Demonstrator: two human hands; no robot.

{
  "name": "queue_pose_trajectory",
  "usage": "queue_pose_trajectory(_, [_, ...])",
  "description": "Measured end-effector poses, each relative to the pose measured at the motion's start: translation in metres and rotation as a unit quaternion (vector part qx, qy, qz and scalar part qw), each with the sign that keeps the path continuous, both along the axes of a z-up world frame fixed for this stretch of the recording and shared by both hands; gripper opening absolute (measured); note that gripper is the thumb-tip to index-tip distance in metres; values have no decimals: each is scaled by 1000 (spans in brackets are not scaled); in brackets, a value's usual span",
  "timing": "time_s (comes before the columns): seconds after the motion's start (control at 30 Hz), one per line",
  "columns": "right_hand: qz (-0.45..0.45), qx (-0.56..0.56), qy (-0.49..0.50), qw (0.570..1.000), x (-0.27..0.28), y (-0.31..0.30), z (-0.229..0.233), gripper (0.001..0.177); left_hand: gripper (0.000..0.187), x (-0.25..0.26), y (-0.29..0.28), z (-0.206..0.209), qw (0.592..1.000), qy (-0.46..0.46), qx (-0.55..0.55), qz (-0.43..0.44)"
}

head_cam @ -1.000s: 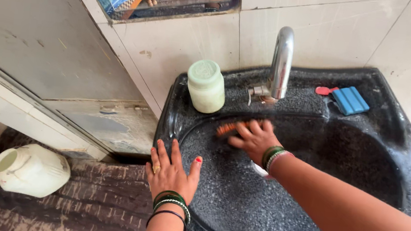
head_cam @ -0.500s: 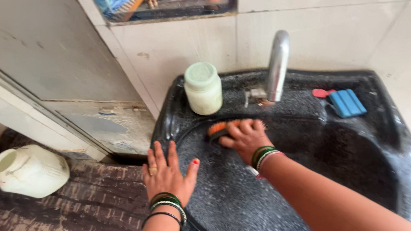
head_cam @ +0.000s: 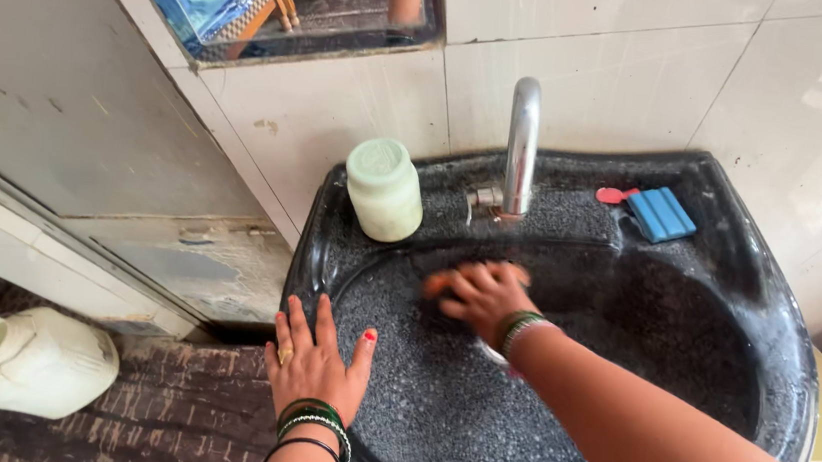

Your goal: The person scrubs a black granite sink using a brush and a blue sponge, rinsing the tools under running water. They clean the basin, faucet, and surrounding tiled wall, then place the sponge into a nearby bucket.

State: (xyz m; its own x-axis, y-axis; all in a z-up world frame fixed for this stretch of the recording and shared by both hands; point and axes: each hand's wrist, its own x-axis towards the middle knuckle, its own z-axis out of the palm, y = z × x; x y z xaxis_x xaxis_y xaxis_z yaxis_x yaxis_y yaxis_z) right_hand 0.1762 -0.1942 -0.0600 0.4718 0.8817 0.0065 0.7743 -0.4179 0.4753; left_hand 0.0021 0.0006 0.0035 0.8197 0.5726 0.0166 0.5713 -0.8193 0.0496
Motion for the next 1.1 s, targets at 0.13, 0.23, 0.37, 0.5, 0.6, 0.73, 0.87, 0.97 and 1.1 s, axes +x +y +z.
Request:
queue_pose_trajectory(0.13, [2, -4, 16, 1000, -11, -30, -4, 45, 87, -5, -2, -5, 1000, -2, 2, -4])
queue_pose_trajectory(0.23, [-20, -7, 24, 999, -4, -13, 10, 50, 87, -4, -3, -5, 1000, 8, -2, -3])
queue_pose_trajectory(0.37, [36, 90, -11, 995, -3, 34, 17, 47, 87, -1, 0, -5, 1000, 2, 5, -1])
queue_pose_trajectory(0.5, [-13, -32, 52, 998, -11, 12, 10, 65, 88, -2, 0, -4, 1000, 2, 8, -3])
queue_pose_trajectory(0.6, [-100, -90, 101, 986, -14, -41, 7, 67, 90, -1, -3, -3, 1000, 4, 3, -7])
queue_pose_trajectory(0.73, [-41, -23, 14, 999, -13, -51, 14, 53, 88, -8, -1, -4, 1000, 7, 11, -5])
queue_pose_trajectory(0.87, [-21, 10, 0, 1000, 0, -2, 27, 55, 87, -2, -2, -3, 1000, -2, 4, -6])
queue_pose_trajectory(0.97, [28, 38, -29, 998, -1, 13, 23, 54, 87, -3, -2, -4, 1000, 1, 15, -2])
queue_pose_trajectory(1.1, [-7, -126, 18, 992, -9, -27, 16, 80, 88, -4, -1, -5, 1000, -5, 0, -5])
